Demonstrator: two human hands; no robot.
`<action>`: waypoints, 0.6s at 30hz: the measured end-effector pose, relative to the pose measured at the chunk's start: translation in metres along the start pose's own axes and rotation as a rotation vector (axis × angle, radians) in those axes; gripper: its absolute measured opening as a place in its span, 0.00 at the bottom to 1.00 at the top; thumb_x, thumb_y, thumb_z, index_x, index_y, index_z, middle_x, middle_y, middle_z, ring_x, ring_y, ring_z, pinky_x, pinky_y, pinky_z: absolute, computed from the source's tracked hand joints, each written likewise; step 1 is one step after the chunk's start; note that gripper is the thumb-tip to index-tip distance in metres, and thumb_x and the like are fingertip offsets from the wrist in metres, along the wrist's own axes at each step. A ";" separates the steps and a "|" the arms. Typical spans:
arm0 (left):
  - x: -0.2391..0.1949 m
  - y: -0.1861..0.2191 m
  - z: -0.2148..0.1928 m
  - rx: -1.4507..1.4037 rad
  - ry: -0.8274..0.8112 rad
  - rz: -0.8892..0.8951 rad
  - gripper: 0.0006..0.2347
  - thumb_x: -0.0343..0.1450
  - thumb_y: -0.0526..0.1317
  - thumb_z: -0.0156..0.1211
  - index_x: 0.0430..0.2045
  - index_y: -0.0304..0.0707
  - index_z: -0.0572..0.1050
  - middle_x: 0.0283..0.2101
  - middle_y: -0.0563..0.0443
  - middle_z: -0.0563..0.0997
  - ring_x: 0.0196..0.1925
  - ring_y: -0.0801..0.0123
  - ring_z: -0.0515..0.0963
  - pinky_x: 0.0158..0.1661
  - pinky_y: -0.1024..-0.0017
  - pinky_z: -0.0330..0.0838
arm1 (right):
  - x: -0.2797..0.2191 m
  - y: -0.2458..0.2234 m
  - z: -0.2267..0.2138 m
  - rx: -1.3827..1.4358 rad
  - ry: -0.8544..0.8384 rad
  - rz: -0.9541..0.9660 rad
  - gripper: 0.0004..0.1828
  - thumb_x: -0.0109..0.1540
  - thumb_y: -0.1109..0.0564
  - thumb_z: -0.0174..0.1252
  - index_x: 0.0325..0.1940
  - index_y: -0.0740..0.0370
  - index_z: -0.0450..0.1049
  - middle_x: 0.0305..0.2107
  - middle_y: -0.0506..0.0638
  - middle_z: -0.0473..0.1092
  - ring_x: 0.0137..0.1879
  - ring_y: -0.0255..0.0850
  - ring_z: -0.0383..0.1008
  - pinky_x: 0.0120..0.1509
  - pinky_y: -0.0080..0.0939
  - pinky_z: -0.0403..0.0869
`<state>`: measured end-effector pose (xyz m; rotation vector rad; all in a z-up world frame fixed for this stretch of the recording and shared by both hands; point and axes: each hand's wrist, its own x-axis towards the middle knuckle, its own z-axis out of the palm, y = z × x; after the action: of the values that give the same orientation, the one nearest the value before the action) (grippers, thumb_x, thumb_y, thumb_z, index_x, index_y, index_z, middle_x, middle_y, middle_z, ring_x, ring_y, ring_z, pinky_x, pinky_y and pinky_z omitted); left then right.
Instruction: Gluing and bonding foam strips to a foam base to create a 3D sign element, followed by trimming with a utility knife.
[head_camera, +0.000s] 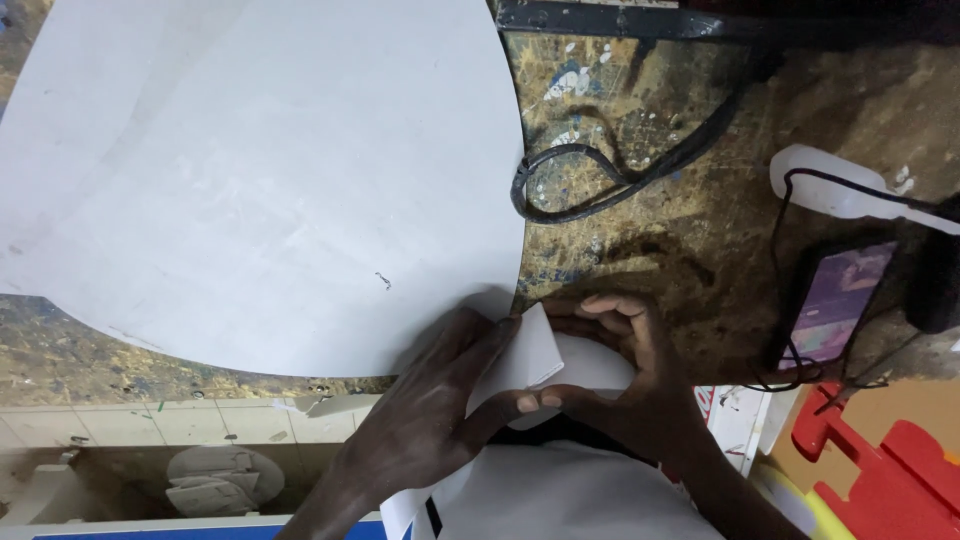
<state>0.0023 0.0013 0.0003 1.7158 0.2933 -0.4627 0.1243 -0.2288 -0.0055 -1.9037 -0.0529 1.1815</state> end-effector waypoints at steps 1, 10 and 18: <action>0.000 0.001 0.000 -0.003 -0.006 -0.007 0.29 0.83 0.57 0.51 0.74 0.34 0.70 0.57 0.36 0.76 0.62 0.41 0.75 0.62 0.46 0.70 | -0.001 0.002 -0.001 -0.003 0.005 0.020 0.48 0.46 0.50 0.86 0.65 0.57 0.68 0.62 0.57 0.81 0.72 0.46 0.83 0.74 0.46 0.81; -0.003 -0.002 0.002 0.064 -0.184 -0.271 0.39 0.78 0.68 0.42 0.83 0.46 0.60 0.85 0.35 0.59 0.88 0.43 0.47 0.77 0.40 0.46 | 0.003 -0.018 0.003 0.033 -0.083 -0.279 0.39 0.57 0.52 0.79 0.67 0.60 0.65 0.67 0.63 0.79 0.77 0.49 0.78 0.86 0.51 0.71; -0.001 0.016 -0.014 0.054 -0.196 -0.227 0.37 0.78 0.64 0.47 0.82 0.45 0.63 0.68 0.40 0.68 0.70 0.49 0.63 0.64 0.44 0.62 | 0.004 -0.002 -0.002 0.028 -0.156 -0.376 0.39 0.61 0.53 0.78 0.70 0.64 0.67 0.67 0.64 0.77 0.78 0.58 0.75 0.80 0.61 0.71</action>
<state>0.0106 0.0116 0.0173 1.6816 0.3379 -0.8063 0.1288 -0.2273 -0.0063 -1.6809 -0.4569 1.0609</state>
